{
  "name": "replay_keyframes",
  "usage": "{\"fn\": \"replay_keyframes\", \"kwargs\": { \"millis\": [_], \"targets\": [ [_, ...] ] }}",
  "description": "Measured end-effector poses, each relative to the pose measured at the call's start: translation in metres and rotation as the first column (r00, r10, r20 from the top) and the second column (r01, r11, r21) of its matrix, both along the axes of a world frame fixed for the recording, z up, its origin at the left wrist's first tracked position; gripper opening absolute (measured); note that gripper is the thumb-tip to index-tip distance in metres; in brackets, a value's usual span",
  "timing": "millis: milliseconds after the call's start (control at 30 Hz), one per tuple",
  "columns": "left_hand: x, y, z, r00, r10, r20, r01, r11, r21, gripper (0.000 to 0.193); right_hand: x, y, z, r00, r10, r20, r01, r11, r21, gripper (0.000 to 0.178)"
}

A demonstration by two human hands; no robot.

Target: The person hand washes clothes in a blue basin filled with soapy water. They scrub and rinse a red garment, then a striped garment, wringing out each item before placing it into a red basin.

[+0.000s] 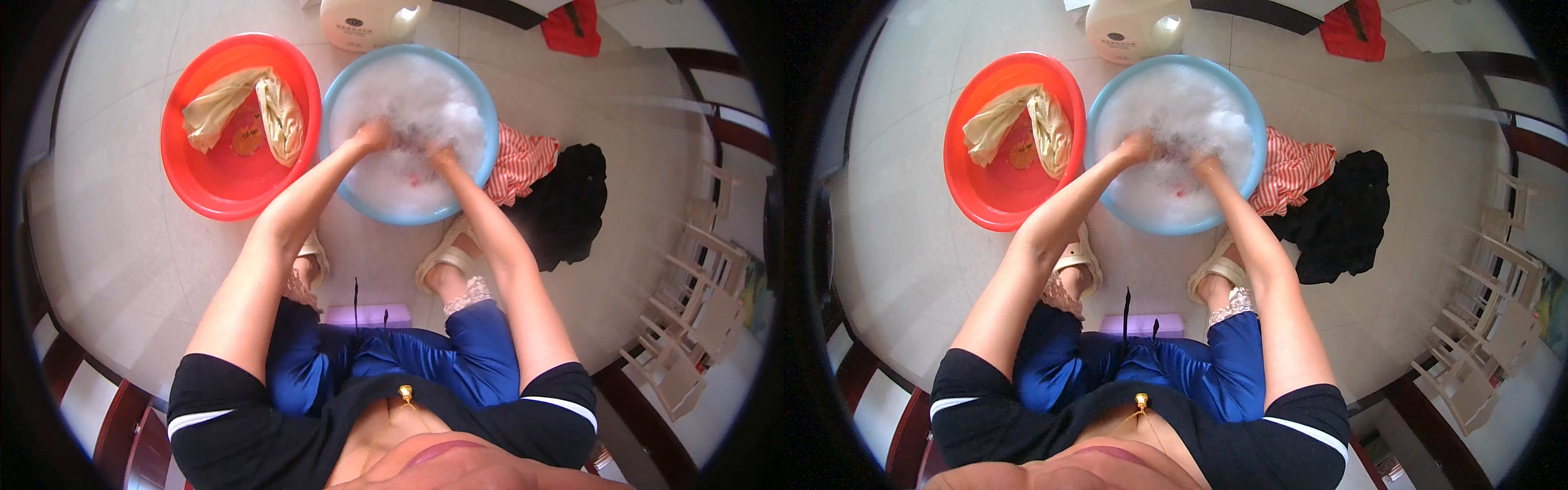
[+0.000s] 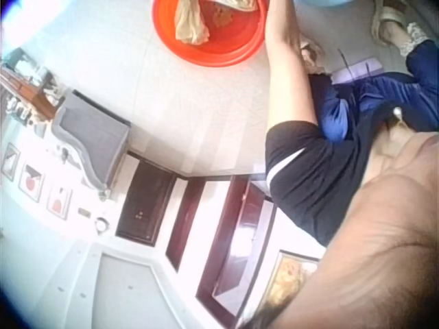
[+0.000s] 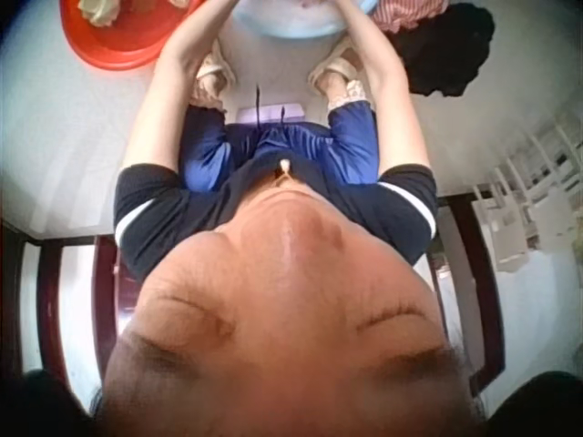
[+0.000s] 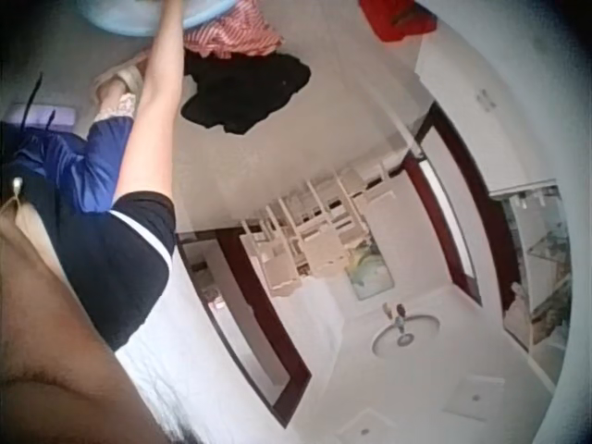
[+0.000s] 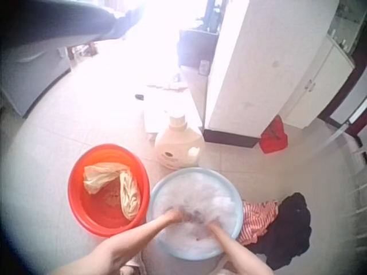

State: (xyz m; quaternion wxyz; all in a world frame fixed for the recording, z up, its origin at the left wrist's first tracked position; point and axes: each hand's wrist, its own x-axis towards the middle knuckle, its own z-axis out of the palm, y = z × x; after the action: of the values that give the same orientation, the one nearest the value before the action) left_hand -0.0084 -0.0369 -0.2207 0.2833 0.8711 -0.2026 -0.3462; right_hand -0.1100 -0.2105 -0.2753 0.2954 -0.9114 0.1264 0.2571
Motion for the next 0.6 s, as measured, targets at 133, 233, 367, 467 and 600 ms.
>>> {"fn": "replay_keyframes", "kwargs": {
  "millis": [133, 233, 367, 467, 600],
  "targets": [
    [-0.030, -0.006, 0.042, 0.939, 0.213, 0.269, -0.108, 0.928, -0.357, 0.029, 0.028, 0.009, 0.060, 0.588, -0.548, -0.595, 0.577, -0.232, 0.784, 0.038],
    [-0.053, -0.013, 0.093, 0.906, 0.187, 0.380, 0.025, 0.873, -0.488, 0.028, 0.032, 0.022, 0.113, 0.638, -0.433, -0.637, 0.544, -0.332, 0.771, 0.039],
    [-0.072, -0.025, 0.132, 0.725, 0.140, 0.674, 0.264, 0.848, -0.460, 0.020, 0.043, 0.017, 0.103, 0.775, -0.386, -0.500, 0.430, -0.258, 0.865, 0.041],
    [-0.075, -0.029, 0.137, 0.502, 0.077, 0.862, 0.374, 0.879, -0.296, 0.012, 0.042, 0.030, 0.160, 0.734, -0.406, -0.545, 0.456, -0.300, 0.838, 0.041],
    [-0.070, -0.031, 0.130, 0.389, 0.012, 0.921, 0.420, 0.888, -0.189, 0.009, 0.028, 0.024, 0.135, 0.848, -0.473, 0.238, 0.020, 0.478, 0.878, 0.040]
  ]
}}
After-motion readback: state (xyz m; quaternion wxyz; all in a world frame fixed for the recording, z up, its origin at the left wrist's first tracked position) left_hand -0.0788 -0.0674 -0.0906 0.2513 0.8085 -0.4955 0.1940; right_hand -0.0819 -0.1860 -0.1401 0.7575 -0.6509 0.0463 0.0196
